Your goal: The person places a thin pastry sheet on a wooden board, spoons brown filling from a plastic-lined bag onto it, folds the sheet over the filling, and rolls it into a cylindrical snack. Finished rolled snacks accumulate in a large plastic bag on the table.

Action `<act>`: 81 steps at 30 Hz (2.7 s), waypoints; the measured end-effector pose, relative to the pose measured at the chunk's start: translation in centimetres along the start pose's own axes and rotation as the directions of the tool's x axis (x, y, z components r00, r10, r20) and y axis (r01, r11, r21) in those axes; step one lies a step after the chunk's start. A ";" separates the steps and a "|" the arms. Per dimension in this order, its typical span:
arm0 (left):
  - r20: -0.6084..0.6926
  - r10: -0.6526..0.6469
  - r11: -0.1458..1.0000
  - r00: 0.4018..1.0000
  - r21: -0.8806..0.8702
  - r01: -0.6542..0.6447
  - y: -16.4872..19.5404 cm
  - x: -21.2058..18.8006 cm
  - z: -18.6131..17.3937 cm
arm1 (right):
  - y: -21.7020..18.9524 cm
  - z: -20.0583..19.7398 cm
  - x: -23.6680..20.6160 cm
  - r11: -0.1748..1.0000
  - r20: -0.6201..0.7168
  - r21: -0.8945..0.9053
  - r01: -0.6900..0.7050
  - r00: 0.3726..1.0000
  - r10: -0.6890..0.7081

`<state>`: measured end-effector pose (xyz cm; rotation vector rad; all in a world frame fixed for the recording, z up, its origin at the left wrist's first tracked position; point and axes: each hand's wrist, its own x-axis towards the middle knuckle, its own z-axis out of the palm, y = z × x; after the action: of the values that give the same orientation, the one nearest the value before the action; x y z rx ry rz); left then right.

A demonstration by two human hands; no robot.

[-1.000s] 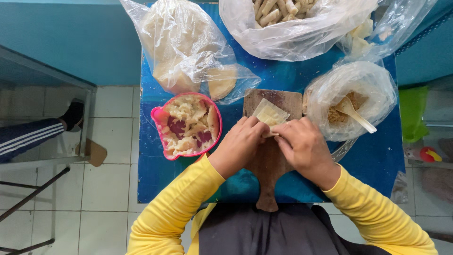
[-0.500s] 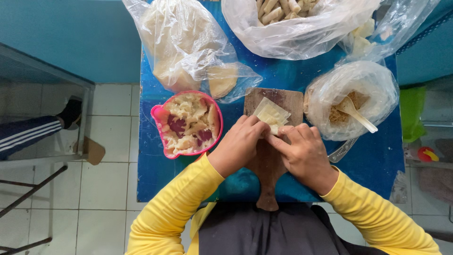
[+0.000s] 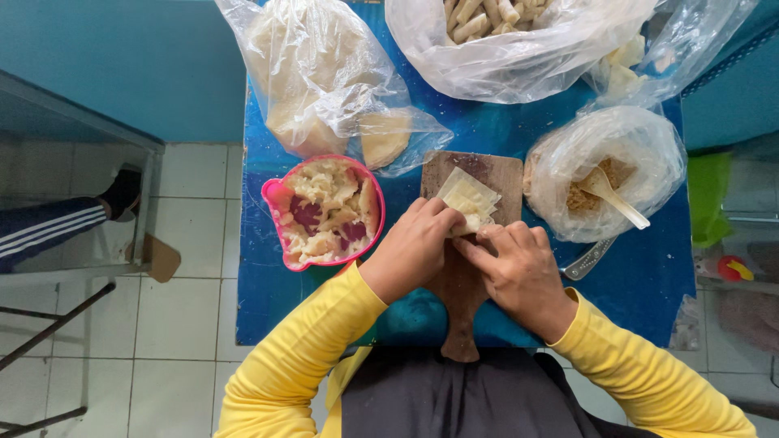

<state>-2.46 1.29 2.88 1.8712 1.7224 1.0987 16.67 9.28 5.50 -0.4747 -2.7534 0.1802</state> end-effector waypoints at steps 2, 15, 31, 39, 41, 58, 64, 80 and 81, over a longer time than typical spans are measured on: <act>0.000 -0.005 1.000 1.000 0.005 0.005 0.0 0.0 0.1 | -0.1 -0.3 -0.2 1.000 0.010 0.014 -0.016 1.000 0.016; -0.043 0.012 0.996 0.999 0.092 -0.008 0.3 0.0 0.5 | 1.0 -1.1 1.1 0.962 -0.047 0.238 -0.131 0.988 0.146; 0.009 0.012 0.994 1.000 0.108 -0.013 -0.3 0.2 0.4 | 1.3 -1.1 0.4 0.997 -0.060 0.070 -0.039 0.997 0.044; 0.000 -0.018 0.992 1.000 0.124 0.018 -0.5 0.4 0.8 | 1.4 -0.4 -0.4 0.996 -0.044 -0.089 0.006 0.999 -0.010; -0.004 -0.018 0.992 1.000 0.123 0.018 -0.5 0.3 0.8 | 1.5 -0.5 -0.6 0.991 -0.048 -0.131 0.009 0.999 -0.015; -0.032 -0.016 0.989 0.999 0.148 0.020 -0.6 0.3 1.0 | 1.4 1.2 0.9 0.999 -0.143 0.014 -0.040 0.989 0.041; -0.036 -0.023 0.988 0.999 0.155 0.029 -0.5 0.4 1.4 | 2.1 0.5 0.0 0.999 -0.134 -0.019 0.035 0.990 -0.037; -0.030 -0.018 0.990 0.999 0.141 0.022 -0.9 0.6 1.9 | 2.3 1.4 0.8 0.993 -0.169 -0.055 0.103 0.979 -0.111; -0.036 -0.014 0.990 0.999 0.139 0.019 -0.9 0.7 2.1 | 2.3 1.4 0.7 0.994 -0.153 -0.061 0.089 0.983 -0.097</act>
<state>-1.56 2.61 1.08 1.9264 1.8747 1.0341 16.24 11.60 3.99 -0.3567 -2.6251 0.0443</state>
